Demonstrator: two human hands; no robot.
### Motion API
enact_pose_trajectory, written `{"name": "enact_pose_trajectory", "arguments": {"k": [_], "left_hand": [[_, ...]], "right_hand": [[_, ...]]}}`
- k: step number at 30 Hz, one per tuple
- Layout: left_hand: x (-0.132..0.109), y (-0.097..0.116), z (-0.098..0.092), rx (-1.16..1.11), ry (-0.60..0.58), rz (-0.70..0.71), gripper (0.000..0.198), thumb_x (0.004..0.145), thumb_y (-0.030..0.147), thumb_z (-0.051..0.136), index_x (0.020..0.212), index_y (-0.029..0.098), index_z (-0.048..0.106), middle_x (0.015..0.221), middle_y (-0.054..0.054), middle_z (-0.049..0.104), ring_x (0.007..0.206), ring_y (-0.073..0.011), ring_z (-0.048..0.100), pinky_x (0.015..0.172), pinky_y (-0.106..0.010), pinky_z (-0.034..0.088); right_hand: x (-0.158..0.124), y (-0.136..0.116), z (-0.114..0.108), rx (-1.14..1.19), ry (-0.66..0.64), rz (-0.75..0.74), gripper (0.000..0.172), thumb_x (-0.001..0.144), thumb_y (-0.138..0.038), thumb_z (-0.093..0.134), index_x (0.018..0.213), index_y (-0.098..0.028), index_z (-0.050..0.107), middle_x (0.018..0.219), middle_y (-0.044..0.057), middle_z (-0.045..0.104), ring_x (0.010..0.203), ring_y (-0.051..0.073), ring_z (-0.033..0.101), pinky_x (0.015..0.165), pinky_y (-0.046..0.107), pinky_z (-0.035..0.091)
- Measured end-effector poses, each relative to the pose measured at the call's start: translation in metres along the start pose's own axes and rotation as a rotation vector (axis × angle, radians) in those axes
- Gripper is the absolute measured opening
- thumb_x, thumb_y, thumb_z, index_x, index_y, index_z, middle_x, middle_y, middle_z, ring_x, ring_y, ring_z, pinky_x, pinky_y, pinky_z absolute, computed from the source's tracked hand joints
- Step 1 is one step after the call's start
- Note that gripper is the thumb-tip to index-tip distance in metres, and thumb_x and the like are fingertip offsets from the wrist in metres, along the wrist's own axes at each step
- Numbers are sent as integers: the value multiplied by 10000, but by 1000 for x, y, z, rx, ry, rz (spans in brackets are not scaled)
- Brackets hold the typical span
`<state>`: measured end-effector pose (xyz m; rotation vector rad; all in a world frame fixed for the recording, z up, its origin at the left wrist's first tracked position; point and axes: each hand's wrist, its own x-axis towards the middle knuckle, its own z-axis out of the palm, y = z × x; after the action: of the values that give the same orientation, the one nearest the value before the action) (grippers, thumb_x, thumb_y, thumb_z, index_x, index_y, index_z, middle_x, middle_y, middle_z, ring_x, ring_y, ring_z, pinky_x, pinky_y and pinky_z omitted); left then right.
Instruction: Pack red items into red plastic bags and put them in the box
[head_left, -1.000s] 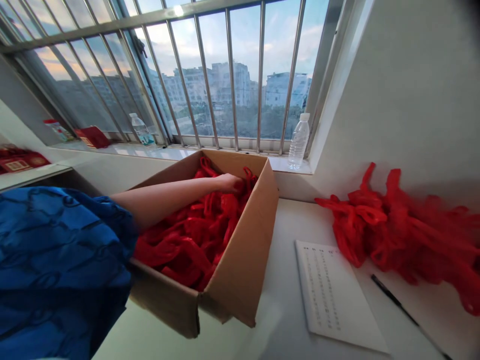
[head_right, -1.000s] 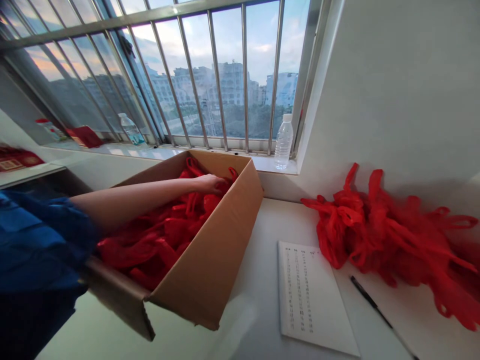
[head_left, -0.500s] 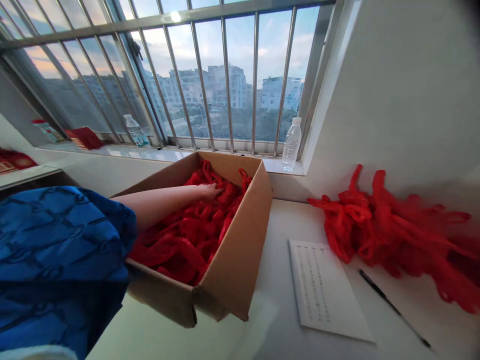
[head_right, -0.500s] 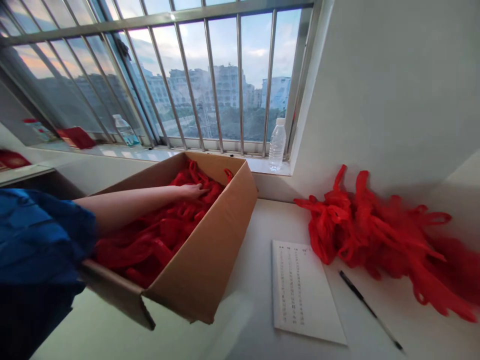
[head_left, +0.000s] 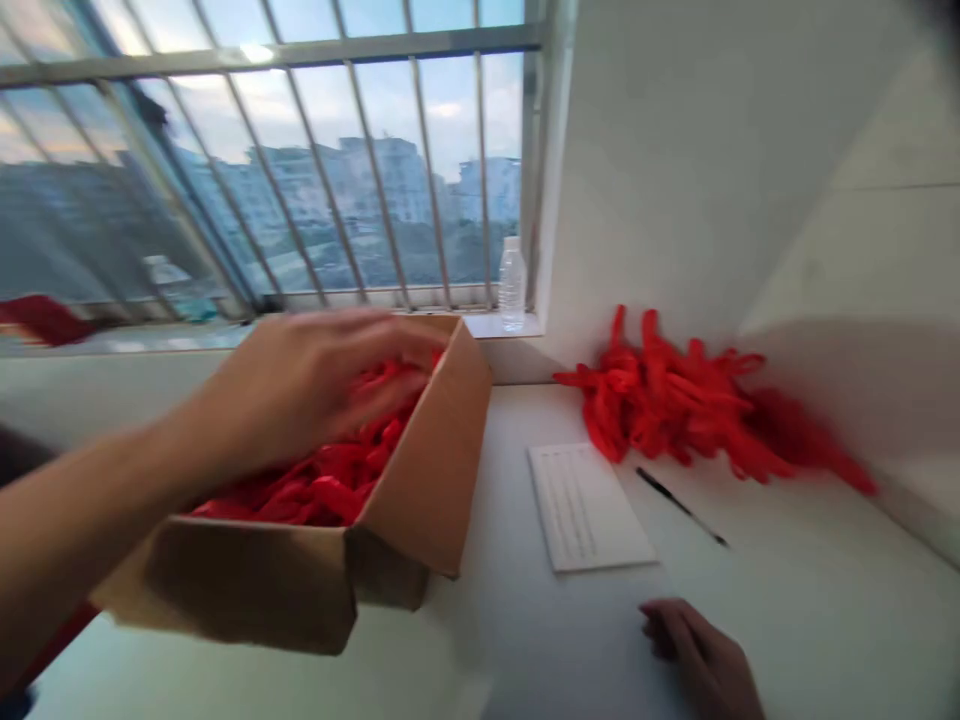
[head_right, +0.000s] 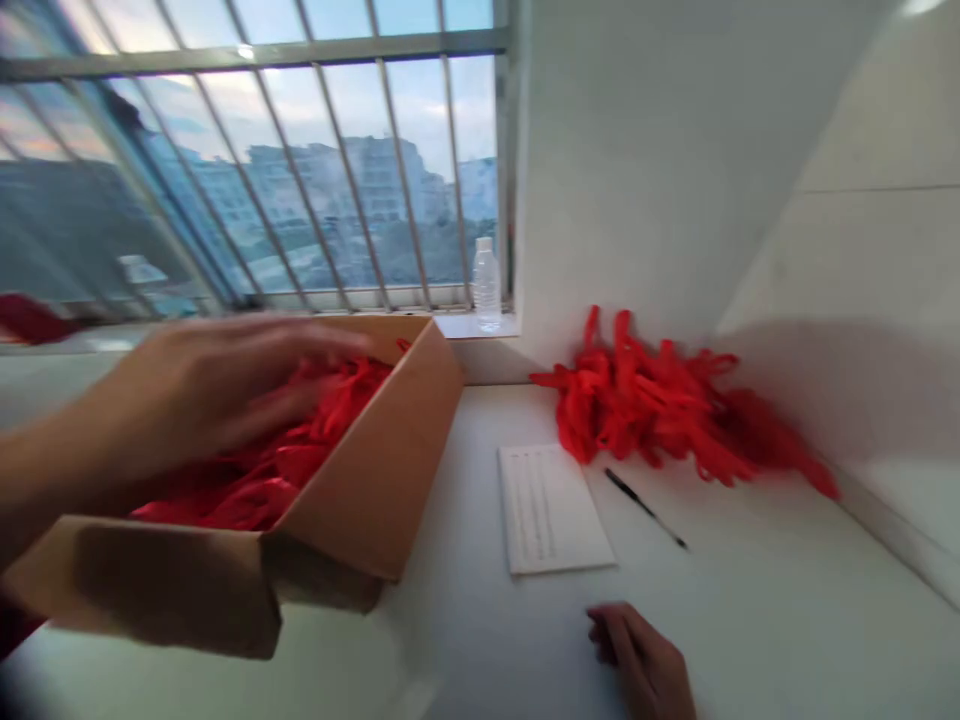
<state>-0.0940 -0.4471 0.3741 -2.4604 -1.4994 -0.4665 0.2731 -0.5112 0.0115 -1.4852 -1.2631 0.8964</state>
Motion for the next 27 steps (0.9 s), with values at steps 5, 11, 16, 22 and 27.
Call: {"name": "enact_pose_trajectory", "arguments": {"k": [5, 11, 16, 22, 27], "left_hand": [[-60, 63, 97, -488, -300, 329, 363, 838, 379, 612, 1166, 521, 675, 902, 3, 754, 782, -224, 691, 732, -363, 549], [-53, 122, 241, -836, -372, 153, 262, 927, 389, 512, 996, 326, 757, 850, -35, 756, 713, -185, 689, 663, -281, 505], [-46, 129, 305, -900, -391, 21, 316, 939, 409, 477, 968, 222, 730, 769, -33, 741, 659, -172, 660, 623, -252, 468], [-60, 125, 315, -873, -328, 58, 290, 938, 403, 491, 991, 246, 730, 863, -40, 751, 765, -191, 682, 702, -274, 480], [-58, 115, 321, -1103, -225, -160, 384, 926, 517, 484, 953, 217, 721, 734, -32, 700, 661, -180, 633, 632, -270, 470]], "right_hand": [[75, -48, -38, 50, 76, -302, 473, 916, -621, 450, 779, -250, 710, 662, 51, 666, 625, 213, 644, 610, 345, 554], [185, -101, -41, -329, 156, -434, 325, 978, -416, 412, 1002, -218, 669, 932, 49, 723, 861, 186, 673, 825, 317, 527], [234, -117, 13, -443, 47, -402, 275, 860, -274, 633, 1128, -236, 682, 1232, 79, 630, 1129, 216, 600, 1017, 347, 436], [267, -111, 32, -411, 63, -246, 377, 769, -237, 729, 1144, -220, 696, 1417, 138, 514, 1269, 306, 526, 1064, 423, 396], [271, -123, 14, -220, 54, -349, 312, 858, -339, 608, 1114, -172, 676, 1200, 112, 687, 1153, 229, 620, 1028, 366, 435]]}}
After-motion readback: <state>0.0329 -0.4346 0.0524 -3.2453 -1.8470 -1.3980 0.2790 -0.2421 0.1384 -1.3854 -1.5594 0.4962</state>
